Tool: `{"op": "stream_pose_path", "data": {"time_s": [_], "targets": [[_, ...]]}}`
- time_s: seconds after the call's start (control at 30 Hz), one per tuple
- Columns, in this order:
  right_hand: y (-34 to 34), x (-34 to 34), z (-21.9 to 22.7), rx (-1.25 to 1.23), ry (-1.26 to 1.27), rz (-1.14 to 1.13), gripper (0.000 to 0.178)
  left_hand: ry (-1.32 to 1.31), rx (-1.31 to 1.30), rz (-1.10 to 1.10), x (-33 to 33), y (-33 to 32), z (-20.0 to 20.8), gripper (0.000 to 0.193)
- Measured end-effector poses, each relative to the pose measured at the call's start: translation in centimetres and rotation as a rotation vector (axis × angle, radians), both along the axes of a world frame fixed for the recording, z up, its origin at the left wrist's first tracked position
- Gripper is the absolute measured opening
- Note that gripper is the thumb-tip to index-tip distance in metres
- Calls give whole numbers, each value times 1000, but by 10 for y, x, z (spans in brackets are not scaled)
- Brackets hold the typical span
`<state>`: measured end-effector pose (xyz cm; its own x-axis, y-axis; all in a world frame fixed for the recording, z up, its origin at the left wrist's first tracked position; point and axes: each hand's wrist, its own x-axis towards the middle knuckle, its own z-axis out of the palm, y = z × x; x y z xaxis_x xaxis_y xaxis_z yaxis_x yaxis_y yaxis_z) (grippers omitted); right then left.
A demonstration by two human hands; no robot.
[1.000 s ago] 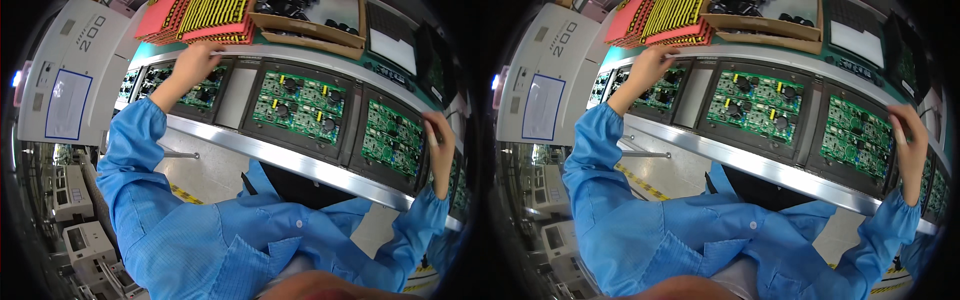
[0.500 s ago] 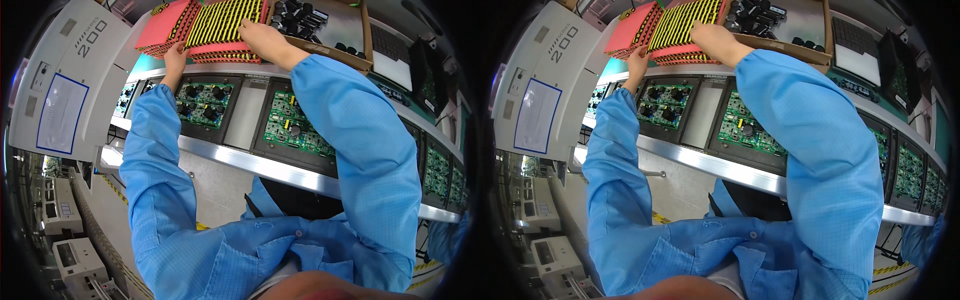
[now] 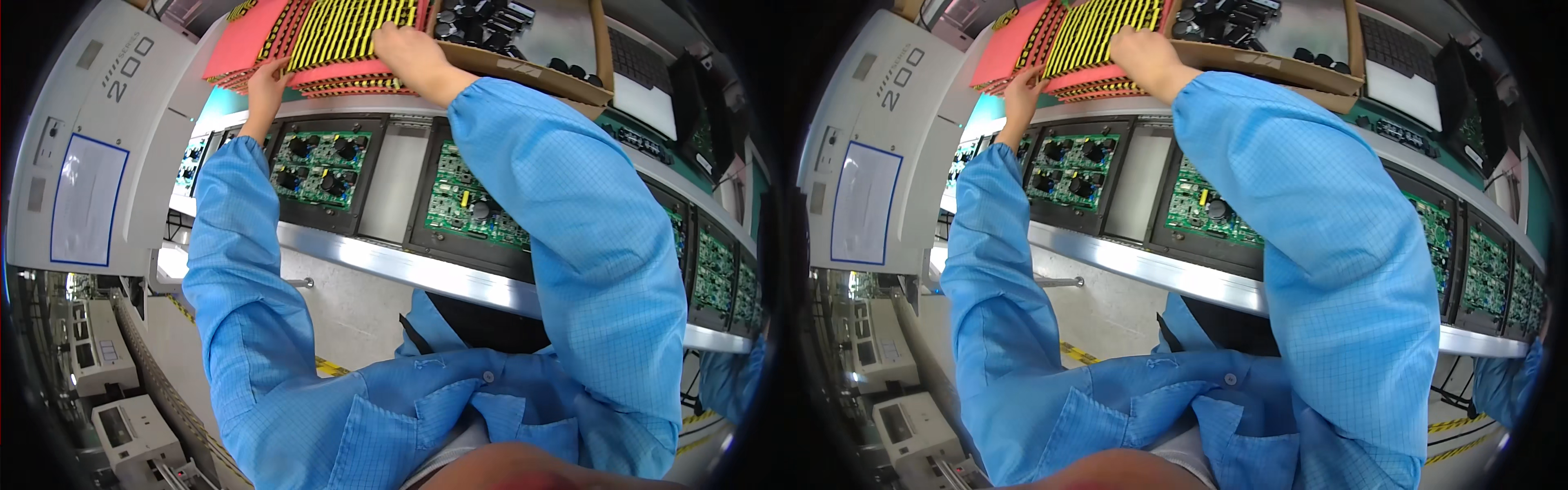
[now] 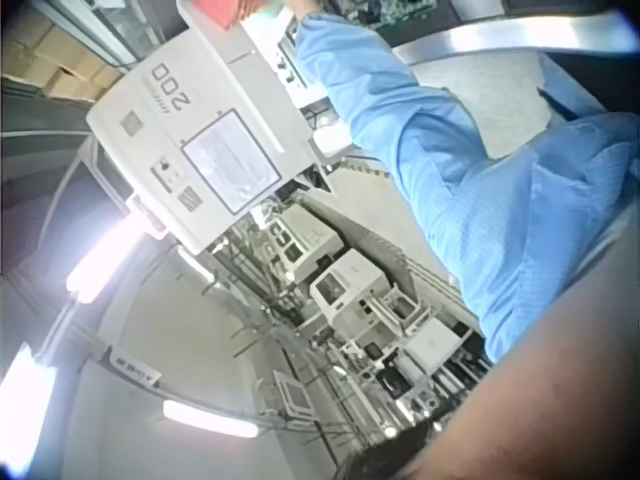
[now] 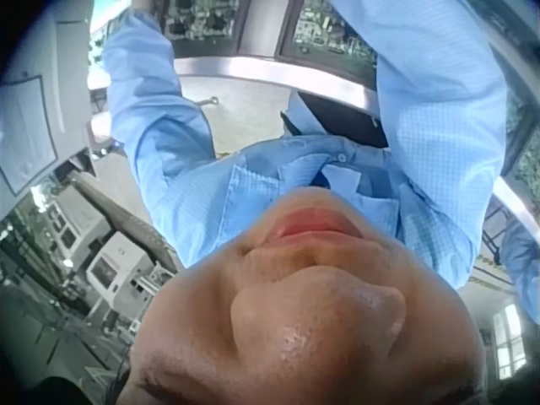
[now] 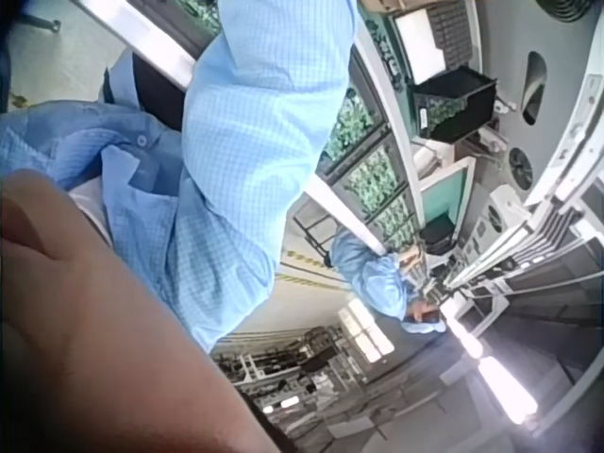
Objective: Manually inserting electronic components into circuit boards at a workstation.
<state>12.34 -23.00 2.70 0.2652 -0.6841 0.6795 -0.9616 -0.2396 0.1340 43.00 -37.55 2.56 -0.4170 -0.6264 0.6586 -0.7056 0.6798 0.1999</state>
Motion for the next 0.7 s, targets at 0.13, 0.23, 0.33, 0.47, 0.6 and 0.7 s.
{"op": "stream_pose_path", "data": {"time_s": [0.13, 0.23, 0.33, 0.47, 0.6, 0.7], "targets": [[18, -18, 14, -35, -182, 225, 25, -35, -23, 0, -3, -1, -13, 37], [72, -37, 56, 23, -230, 315, 32, -33, -90, -27, 24, -7, -24, 34], [142, -114, 82, -87, -182, 278, 28, -24, -98, -86, 11, -17, -28, 33], [257, -181, 112, 105, -650, 56, 27, -107, -166, -106, 51, -44, -28, 35], [357, -301, 36, 116, -517, -150, 37, -77, 74, -105, 39, -63, -24, 35], [410, -320, 5, 301, -602, -372, 35, -110, 134, -119, 49, -69, -22, 36]]}}
